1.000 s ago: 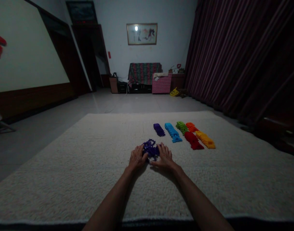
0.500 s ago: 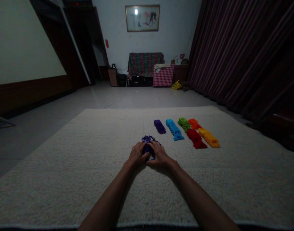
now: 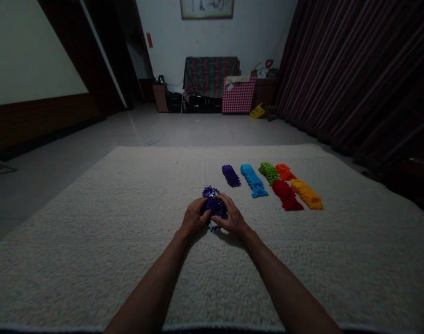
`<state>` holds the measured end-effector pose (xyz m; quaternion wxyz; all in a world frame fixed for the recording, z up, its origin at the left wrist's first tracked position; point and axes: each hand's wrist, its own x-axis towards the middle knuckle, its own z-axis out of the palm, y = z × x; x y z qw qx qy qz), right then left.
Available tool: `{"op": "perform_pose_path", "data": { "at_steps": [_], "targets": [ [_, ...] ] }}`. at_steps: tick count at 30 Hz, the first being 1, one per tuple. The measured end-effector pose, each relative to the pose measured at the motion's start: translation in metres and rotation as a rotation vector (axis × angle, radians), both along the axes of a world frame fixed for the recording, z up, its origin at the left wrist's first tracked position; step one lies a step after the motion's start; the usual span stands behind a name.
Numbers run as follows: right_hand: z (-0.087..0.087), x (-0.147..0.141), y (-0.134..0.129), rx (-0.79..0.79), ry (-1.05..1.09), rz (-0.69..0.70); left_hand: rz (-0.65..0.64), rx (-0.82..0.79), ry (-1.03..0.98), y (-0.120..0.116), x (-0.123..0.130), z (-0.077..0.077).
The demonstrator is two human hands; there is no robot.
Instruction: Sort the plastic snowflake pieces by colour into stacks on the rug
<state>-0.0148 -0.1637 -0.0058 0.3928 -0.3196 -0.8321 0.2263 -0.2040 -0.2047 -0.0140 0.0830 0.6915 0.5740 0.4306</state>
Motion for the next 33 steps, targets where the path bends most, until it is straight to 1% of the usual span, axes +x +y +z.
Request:
{"op": "perform_pose_path", "data": {
  "at_steps": [2, 5, 7, 9, 11, 14, 16, 19, 22, 25, 28, 33],
  "targets": [
    [-0.003, -0.002, 0.001, 0.012, 0.055, -0.100, 0.045, 0.019, -0.050, 0.000, 0.000, 0.002],
    [-0.004, -0.005, 0.002, 0.039, 0.090, -0.300, 0.149, 0.010, -0.120, 0.006, -0.001, 0.006],
    [-0.003, -0.007, 0.002, 0.050, 0.065, -0.409, 0.192, -0.015, -0.116, 0.016, -0.002, 0.009],
    [-0.003, -0.009, 0.003, 0.040, -0.004, -0.465, 0.193, -0.056, -0.061, 0.026, -0.001, 0.012],
    [-0.003, -0.010, 0.003, 0.019, -0.089, -0.460, 0.169, -0.114, 0.027, 0.033, 0.001, 0.013],
    [-0.004, -0.010, 0.003, 0.009, -0.164, -0.395, 0.108, -0.176, 0.138, 0.036, 0.003, 0.013],
    [-0.005, -0.009, 0.003, 0.012, -0.172, -0.357, 0.042, -0.181, 0.154, 0.035, 0.001, 0.013],
    [-0.006, -0.008, 0.002, 0.013, -0.171, -0.324, -0.031, -0.172, 0.107, 0.035, -0.004, 0.014],
    [-0.004, -0.008, 0.001, -0.010, -0.166, -0.319, -0.003, -0.175, 0.060, 0.039, -0.008, 0.015],
    [-0.001, -0.008, 0.000, -0.055, -0.120, -0.324, 0.040, -0.191, 0.055, 0.043, -0.009, 0.017],
    [0.002, -0.008, 0.000, -0.087, -0.022, -0.334, 0.042, -0.190, 0.051, 0.045, -0.009, 0.017],
    [0.005, -0.006, 0.001, -0.095, 0.149, -0.354, 0.032, -0.184, 0.019, 0.045, -0.010, 0.016]
  ]
}}
